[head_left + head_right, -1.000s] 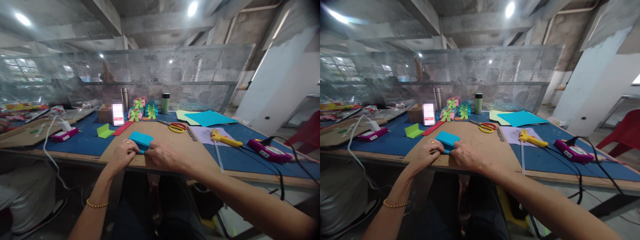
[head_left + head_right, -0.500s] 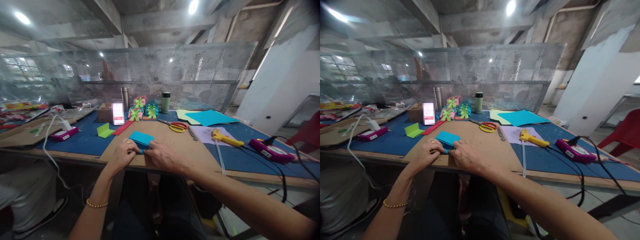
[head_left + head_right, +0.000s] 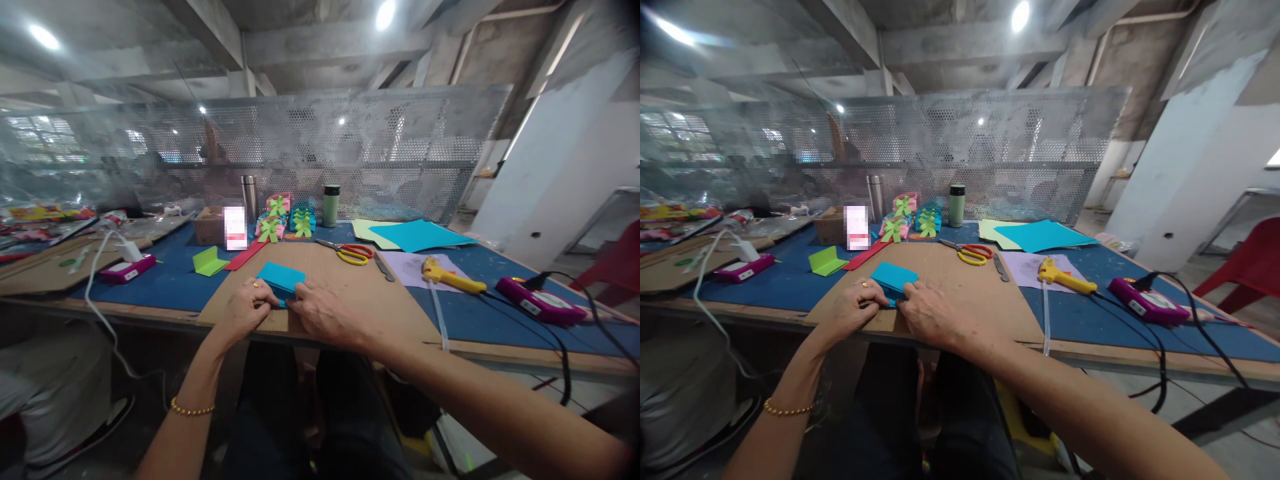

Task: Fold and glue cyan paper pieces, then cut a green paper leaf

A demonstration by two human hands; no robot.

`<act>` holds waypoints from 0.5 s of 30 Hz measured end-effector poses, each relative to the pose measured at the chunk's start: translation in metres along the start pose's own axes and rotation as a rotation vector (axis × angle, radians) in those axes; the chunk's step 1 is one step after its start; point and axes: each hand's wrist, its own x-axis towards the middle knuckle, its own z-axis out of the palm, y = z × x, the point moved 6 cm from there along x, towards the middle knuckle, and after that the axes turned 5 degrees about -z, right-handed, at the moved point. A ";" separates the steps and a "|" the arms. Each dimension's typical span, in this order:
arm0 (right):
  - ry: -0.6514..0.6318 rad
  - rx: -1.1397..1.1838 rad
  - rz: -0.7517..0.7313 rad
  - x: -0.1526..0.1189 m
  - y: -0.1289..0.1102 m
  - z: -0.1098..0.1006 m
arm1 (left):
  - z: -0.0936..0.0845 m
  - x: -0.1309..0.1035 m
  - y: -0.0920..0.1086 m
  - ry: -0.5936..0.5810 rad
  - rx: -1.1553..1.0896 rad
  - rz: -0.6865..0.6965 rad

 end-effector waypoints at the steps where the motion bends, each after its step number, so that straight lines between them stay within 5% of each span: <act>1: 0.002 -0.004 -0.002 0.000 0.000 0.000 | 0.000 0.000 0.000 0.001 0.000 0.005; 15: 0.030 -0.016 -0.011 0.000 0.002 0.003 | 0.003 0.001 0.002 -0.041 0.102 0.030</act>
